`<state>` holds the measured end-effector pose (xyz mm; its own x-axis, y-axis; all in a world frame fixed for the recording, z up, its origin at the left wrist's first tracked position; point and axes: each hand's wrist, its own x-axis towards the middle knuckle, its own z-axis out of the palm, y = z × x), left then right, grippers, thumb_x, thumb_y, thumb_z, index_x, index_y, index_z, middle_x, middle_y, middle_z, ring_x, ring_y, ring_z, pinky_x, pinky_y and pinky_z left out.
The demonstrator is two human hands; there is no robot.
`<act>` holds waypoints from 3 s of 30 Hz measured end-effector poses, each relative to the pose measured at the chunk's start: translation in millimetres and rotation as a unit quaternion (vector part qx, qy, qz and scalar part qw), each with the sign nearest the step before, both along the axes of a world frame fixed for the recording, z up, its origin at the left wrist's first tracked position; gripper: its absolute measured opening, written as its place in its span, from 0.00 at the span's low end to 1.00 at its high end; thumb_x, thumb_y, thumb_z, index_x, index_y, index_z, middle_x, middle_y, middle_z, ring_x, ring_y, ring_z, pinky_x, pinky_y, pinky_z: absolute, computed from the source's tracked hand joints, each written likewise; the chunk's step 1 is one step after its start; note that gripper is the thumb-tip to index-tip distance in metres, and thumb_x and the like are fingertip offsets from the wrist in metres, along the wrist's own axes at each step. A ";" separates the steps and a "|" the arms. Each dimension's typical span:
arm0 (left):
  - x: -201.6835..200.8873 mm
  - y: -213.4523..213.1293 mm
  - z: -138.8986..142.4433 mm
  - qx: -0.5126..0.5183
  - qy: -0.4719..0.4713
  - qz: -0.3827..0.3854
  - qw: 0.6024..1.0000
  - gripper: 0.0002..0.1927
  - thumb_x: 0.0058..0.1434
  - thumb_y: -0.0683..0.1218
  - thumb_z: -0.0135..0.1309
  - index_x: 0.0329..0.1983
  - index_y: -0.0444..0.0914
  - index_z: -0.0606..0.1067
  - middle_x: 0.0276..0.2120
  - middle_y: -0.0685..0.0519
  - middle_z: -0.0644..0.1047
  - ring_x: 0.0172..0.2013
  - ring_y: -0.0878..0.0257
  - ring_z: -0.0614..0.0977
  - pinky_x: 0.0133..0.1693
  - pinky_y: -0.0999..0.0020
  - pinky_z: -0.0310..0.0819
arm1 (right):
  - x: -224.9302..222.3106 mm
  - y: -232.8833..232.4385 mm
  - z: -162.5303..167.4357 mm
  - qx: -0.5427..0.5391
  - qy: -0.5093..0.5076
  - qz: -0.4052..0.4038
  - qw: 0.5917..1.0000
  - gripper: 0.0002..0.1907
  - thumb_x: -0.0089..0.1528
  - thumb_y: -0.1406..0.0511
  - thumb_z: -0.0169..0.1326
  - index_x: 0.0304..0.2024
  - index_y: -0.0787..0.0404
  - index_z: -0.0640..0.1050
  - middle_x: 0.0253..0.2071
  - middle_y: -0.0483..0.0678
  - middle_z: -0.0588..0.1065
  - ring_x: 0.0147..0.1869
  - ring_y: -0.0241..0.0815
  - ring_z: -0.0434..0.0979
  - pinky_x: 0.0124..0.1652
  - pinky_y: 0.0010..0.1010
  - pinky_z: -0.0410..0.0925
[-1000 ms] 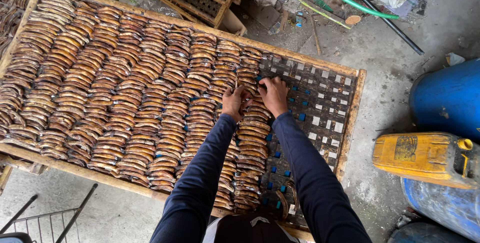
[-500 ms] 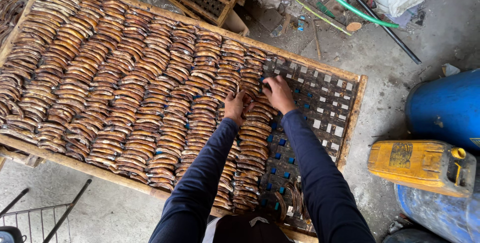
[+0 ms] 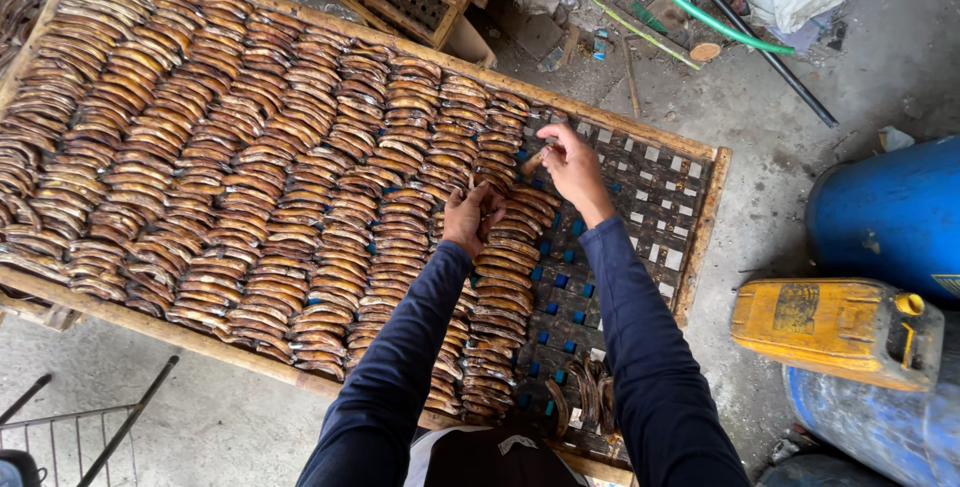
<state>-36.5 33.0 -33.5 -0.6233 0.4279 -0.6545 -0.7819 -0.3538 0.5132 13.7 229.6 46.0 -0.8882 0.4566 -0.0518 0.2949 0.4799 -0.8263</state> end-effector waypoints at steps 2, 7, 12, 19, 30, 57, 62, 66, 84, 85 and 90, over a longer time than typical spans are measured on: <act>2.5 5.6 -0.8 -0.002 -0.011 0.009 1.000 0.10 0.67 0.45 0.56 0.46 0.37 0.70 0.38 0.51 0.79 0.36 0.61 0.84 0.34 0.64 0.88 | 1.7 -4.8 -1.6 -0.009 0.035 -0.012 0.999 0.09 0.68 0.71 0.54 0.50 0.57 0.77 0.36 0.45 0.79 0.36 0.33 0.80 0.35 0.28 0.74; 0.4 12.7 3.6 -0.010 0.014 0.022 1.000 0.10 0.66 0.43 0.56 0.47 0.37 0.70 0.39 0.51 0.79 0.35 0.61 0.83 0.32 0.63 0.85 | 19.1 -12.3 -31.5 -0.025 -0.026 -0.097 0.995 0.05 0.69 0.67 0.55 0.48 0.58 0.78 0.40 0.48 0.79 0.40 0.41 0.81 0.38 0.36 0.73; -3.6 26.0 8.3 -0.038 0.053 -0.009 0.998 0.11 0.66 0.44 0.55 0.50 0.41 0.71 0.39 0.56 0.79 0.36 0.65 0.83 0.31 0.67 0.82 | 42.4 -8.9 -48.7 0.064 -0.046 -0.085 0.993 0.06 0.68 0.65 0.56 0.47 0.56 0.77 0.46 0.51 0.78 0.48 0.49 0.80 0.44 0.42 0.75; -9.0 54.1 15.8 -0.132 0.172 -0.142 0.966 0.11 0.65 0.44 0.55 0.49 0.40 0.73 0.36 0.56 0.79 0.32 0.67 0.81 0.27 0.69 0.77 | 49.2 -9.8 -42.1 0.110 -0.047 -0.052 0.991 0.03 0.67 0.67 0.57 0.44 0.56 0.78 0.42 0.52 0.71 0.41 0.52 0.75 0.43 0.47 0.72; -17.9 48.4 20.5 -0.176 0.256 -0.213 0.926 0.13 0.65 0.46 0.56 0.52 0.38 0.74 0.36 0.55 0.80 0.32 0.66 0.82 0.26 0.69 0.78 | 56.0 -12.0 -57.4 0.174 0.033 -0.047 0.983 0.11 0.67 0.76 0.48 0.47 0.57 0.75 0.45 0.53 0.68 0.45 0.57 0.72 0.42 0.48 0.68; -24.9 35.4 13.5 0.167 -0.002 -0.107 0.980 0.10 0.69 0.43 0.59 0.52 0.37 0.78 0.41 0.51 0.83 0.38 0.61 0.85 0.34 0.69 0.87 | 13.4 -21.1 -35.7 -0.283 -0.039 0.022 0.958 0.11 0.65 0.67 0.59 0.49 0.59 0.76 0.45 0.43 0.78 0.48 0.37 0.79 0.47 0.29 0.76; -28.7 33.1 22.7 0.142 -0.016 -0.109 0.984 0.08 0.66 0.44 0.56 0.47 0.41 0.80 0.42 0.54 0.84 0.36 0.60 0.88 0.29 0.71 0.83 | 14.2 -16.3 -51.3 -0.273 -0.013 -0.048 0.961 0.07 0.68 0.67 0.56 0.48 0.62 0.78 0.42 0.44 0.77 0.44 0.36 0.76 0.42 0.33 0.73; -31.7 30.2 21.0 0.054 0.014 -0.054 0.997 0.08 0.66 0.44 0.58 0.47 0.43 0.81 0.43 0.56 0.84 0.37 0.64 0.86 0.25 0.73 0.78 | 14.8 1.4 -45.5 -0.103 -0.111 -0.037 0.988 0.12 0.71 0.67 0.51 0.55 0.61 0.79 0.40 0.49 0.78 0.40 0.41 0.75 0.40 0.34 0.70; -26.6 40.0 10.8 -0.124 0.207 -0.111 0.964 0.10 0.66 0.45 0.59 0.50 0.42 0.81 0.33 0.57 0.80 0.29 0.69 0.77 0.27 0.72 0.69 | 27.3 0.7 -56.3 0.103 -0.005 -0.022 0.994 0.05 0.66 0.69 0.57 0.44 0.61 0.75 0.40 0.54 0.74 0.44 0.54 0.77 0.41 0.47 0.70; -25.4 40.5 10.3 -0.127 0.201 -0.124 0.963 0.10 0.66 0.45 0.59 0.50 0.42 0.81 0.35 0.58 0.81 0.30 0.69 0.78 0.27 0.72 0.69 | 30.6 -0.3 -58.4 0.131 -0.005 -0.027 0.991 0.05 0.65 0.69 0.57 0.43 0.61 0.75 0.40 0.54 0.73 0.43 0.55 0.76 0.41 0.47 0.70; -26.4 42.8 11.5 -0.089 0.130 -0.139 0.978 0.15 0.67 0.52 0.58 0.52 0.42 0.79 0.48 0.57 0.80 0.41 0.66 0.80 0.35 0.69 0.76 | 39.3 -2.6 -63.3 0.250 -0.017 -0.033 0.968 0.04 0.65 0.68 0.59 0.42 0.57 0.78 0.37 0.51 0.70 0.41 0.54 0.74 0.40 0.49 0.68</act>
